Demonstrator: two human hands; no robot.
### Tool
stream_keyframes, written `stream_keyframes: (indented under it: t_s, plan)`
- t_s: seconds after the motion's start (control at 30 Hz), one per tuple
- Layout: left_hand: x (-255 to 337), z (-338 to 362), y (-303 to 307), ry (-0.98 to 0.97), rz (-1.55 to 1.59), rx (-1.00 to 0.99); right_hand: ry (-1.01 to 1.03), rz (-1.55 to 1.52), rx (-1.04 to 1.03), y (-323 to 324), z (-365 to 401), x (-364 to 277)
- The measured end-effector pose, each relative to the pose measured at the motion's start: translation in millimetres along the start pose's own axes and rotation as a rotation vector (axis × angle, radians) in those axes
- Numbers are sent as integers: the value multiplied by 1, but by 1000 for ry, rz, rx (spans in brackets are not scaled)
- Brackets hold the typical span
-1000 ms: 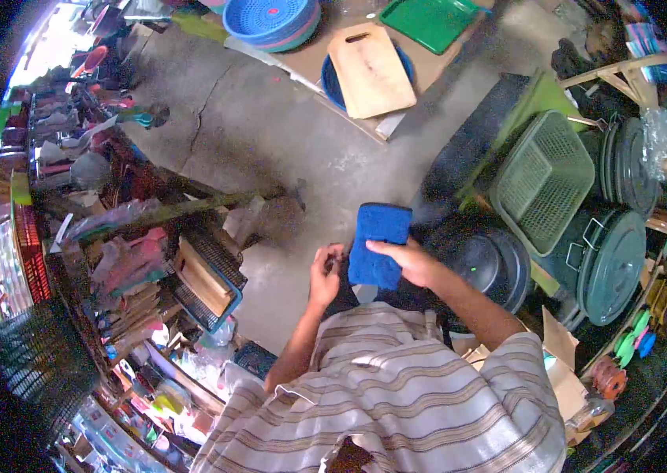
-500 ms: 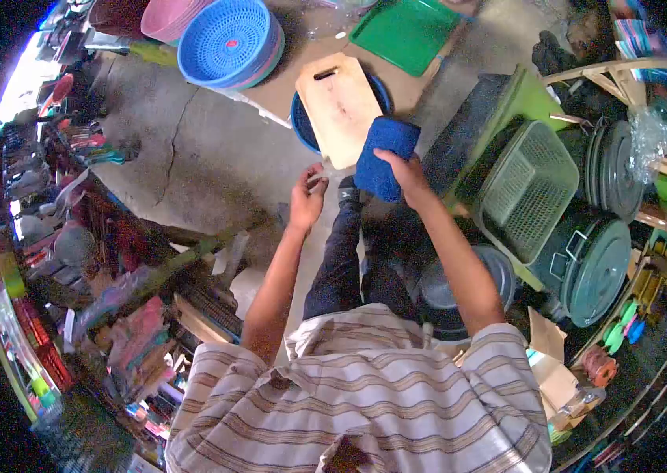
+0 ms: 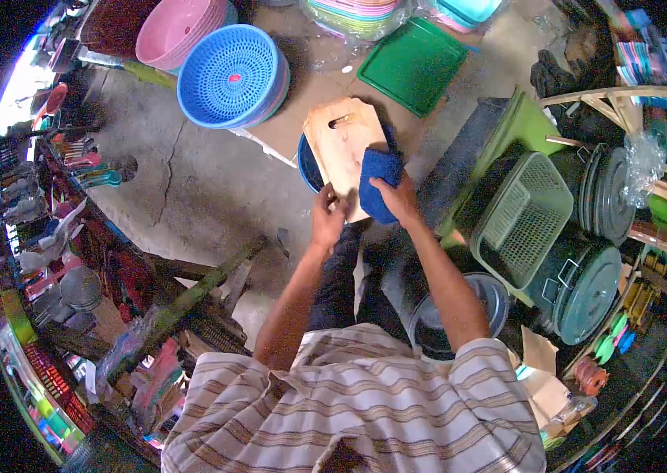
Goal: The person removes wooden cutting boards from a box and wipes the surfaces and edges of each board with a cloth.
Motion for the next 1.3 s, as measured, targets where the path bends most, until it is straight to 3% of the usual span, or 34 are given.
stream_keyframes:
  t_s: [0.13, 0.33, 0.43, 0.53, 0.6, 0.67, 0.73, 0.8, 0.83, 1.03, 1.07, 1.13, 1.3]
  plan:
    - [39, 22, 0, 27, 243, -10, 43, -8, 57, 7, 21, 5]
    - [58, 61, 25, -24, 275, -76, 10, -140, 29, 27, 93, 26]
    - [81, 110, 32, 141, 375, -81, 34, -155, 30, 38, 133, 37]
    - [81, 155, 39, 86, 310, -122, 59, -170, 40, 49, 173, 50]
    - [114, 185, 50, 73, 242, -127, 78, -198, 26, 52, 204, 51]
    - [124, 216, 61, 193, 287, -99, -17, -239, -73, 53, 245, 52]
    - [112, 237, 69, 123, 157, -152, 72, -221, -85, 57, 278, 56]
    - [126, 261, 75, -71, 31, -225, 87, -241, -224, 53, 293, 86]
    - [123, 278, 80, 102, 112, -261, 131, -264, -238, 56, 300, 97]
    - [144, 357, 115, 204, 69, -275, 179, -270, -419, 59, 373, 102]
    - [140, 371, 115, 199, 72, -258, 186, -263, -434, 59, 382, 103]
    - [140, 395, 125, 46, 154, -40, 238, -207, -453, 57, 401, 107]
    - [138, 444, 133, -76, 227, 58, 243, -200, -513, 52, 439, 122]
Point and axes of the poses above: each hand's wrist, its own z-axis away from the middle knuckle, its own y-axis out of the back of the hand, x = y × z, the point moved 7 cm from there along -z, towards the middle knuckle, and after that the axes turned 10 degrees about -y, right-handed, at the moved point
